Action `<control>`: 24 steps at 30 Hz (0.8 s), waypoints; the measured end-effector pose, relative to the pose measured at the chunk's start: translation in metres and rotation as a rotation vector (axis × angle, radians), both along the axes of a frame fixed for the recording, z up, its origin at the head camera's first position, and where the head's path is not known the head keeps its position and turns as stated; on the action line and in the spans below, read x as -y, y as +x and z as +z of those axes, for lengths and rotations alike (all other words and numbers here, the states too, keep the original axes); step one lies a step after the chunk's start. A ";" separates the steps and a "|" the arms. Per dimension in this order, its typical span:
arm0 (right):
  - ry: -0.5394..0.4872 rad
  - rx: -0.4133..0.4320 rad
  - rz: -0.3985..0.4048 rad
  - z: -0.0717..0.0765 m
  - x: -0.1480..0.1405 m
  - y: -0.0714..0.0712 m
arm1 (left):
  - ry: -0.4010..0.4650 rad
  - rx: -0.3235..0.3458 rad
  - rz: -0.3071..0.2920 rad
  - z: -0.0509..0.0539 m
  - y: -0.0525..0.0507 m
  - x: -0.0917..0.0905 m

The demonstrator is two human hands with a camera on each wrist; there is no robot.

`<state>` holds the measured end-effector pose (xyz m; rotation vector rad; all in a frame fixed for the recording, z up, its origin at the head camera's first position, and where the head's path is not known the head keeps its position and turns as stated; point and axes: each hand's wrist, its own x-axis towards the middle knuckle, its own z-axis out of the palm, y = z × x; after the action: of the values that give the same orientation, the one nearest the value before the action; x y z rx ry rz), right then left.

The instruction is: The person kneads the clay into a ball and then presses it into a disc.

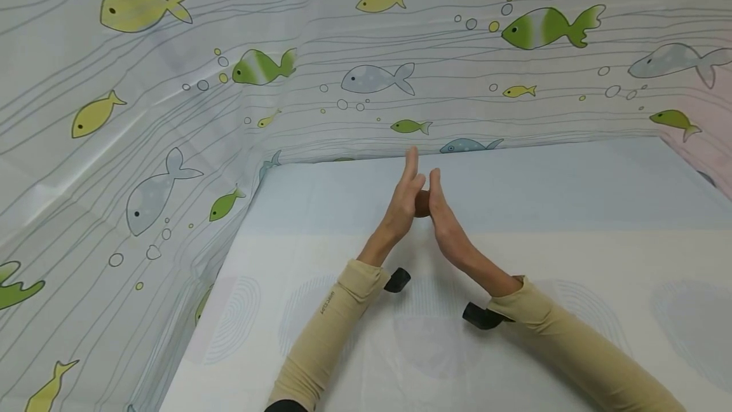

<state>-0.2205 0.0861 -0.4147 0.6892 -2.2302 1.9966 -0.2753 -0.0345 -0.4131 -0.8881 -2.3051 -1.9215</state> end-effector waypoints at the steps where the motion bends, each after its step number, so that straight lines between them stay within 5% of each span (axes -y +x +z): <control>1: 0.003 -0.005 -0.002 0.000 0.000 0.001 | 0.003 0.009 -0.005 -0.001 0.000 0.000; 10: -0.021 -0.054 -0.047 0.005 -0.001 -0.004 | -0.001 0.056 -0.036 -0.010 0.004 -0.001; 16: -0.047 -0.057 -0.137 0.011 -0.010 -0.018 | 0.037 0.097 -0.104 -0.016 0.016 -0.007; 24: -0.043 0.018 -0.235 0.002 -0.022 -0.033 | 0.040 0.056 -0.117 -0.002 0.033 -0.015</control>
<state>-0.2538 0.1082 -0.4129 0.3849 -2.1559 1.9363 -0.2428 -0.0192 -0.4151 -0.9985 -2.2843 -2.0559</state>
